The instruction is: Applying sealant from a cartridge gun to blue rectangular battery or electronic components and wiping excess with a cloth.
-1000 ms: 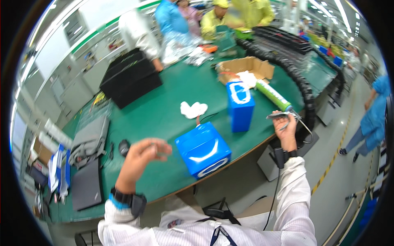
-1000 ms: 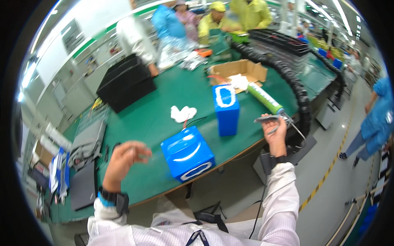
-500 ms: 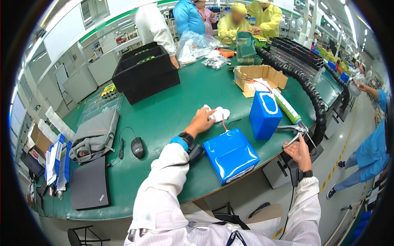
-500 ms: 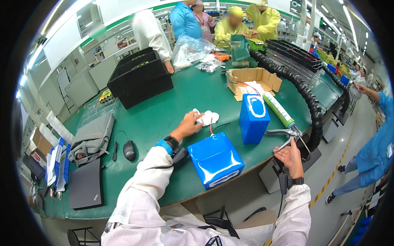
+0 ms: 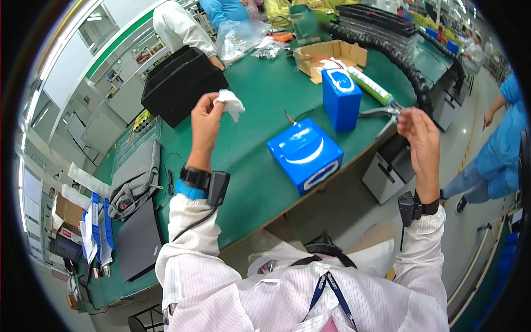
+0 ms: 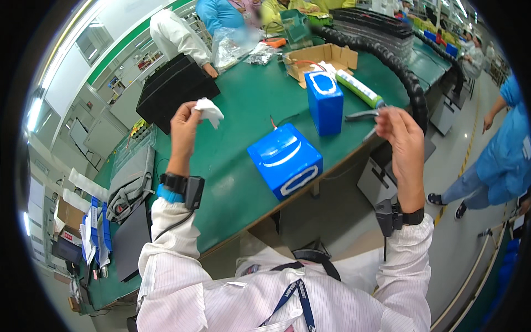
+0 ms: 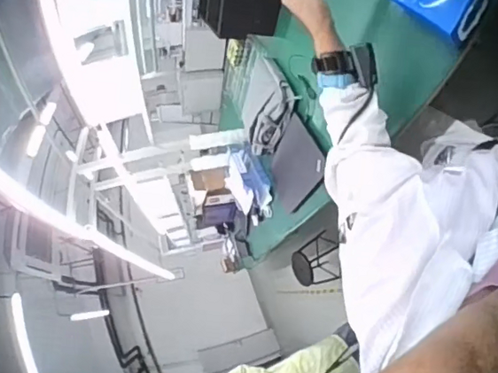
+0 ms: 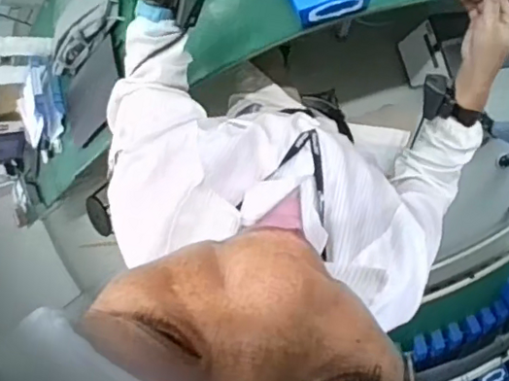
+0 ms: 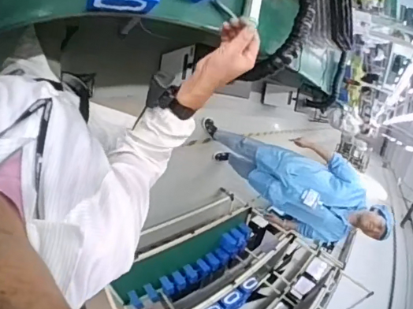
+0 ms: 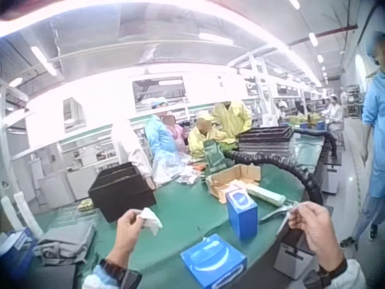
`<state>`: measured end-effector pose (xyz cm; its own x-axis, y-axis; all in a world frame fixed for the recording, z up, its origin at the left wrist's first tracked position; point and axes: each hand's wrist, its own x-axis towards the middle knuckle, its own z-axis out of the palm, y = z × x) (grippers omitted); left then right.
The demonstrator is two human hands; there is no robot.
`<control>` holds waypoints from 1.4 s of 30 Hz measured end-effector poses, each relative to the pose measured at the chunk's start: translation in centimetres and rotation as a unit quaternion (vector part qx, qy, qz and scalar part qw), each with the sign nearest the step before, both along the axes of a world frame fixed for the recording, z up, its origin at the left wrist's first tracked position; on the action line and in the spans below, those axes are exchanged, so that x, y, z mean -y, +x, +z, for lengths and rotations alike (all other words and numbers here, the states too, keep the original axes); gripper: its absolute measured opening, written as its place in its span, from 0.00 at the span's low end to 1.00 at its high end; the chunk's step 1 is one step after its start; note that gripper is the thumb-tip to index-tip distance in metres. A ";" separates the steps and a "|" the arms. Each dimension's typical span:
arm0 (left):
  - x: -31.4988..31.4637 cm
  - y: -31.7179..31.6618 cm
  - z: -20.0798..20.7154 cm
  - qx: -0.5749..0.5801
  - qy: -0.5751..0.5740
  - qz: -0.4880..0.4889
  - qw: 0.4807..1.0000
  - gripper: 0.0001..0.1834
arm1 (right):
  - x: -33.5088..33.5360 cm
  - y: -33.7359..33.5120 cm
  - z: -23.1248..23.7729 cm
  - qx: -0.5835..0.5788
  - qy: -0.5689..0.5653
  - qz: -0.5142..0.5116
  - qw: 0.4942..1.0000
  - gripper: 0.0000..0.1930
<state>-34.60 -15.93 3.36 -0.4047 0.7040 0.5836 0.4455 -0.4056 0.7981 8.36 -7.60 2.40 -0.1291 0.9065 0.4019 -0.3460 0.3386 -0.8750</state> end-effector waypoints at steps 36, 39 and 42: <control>13.2 14.3 5.5 -0.085 0.289 -0.181 0.936 0.26 | 7.5 -8.1 -18.3 0.176 0.016 -0.112 0.978 0.13; 11.7 14.0 8.8 -0.113 0.486 -0.136 0.856 0.30 | 8.4 -7.2 -19.0 0.131 0.001 -0.152 0.980 0.12; 12.3 15.3 10.6 -0.113 0.569 -0.134 0.803 0.33 | 9.8 -8.1 -18.3 0.097 -0.080 -0.150 0.981 0.07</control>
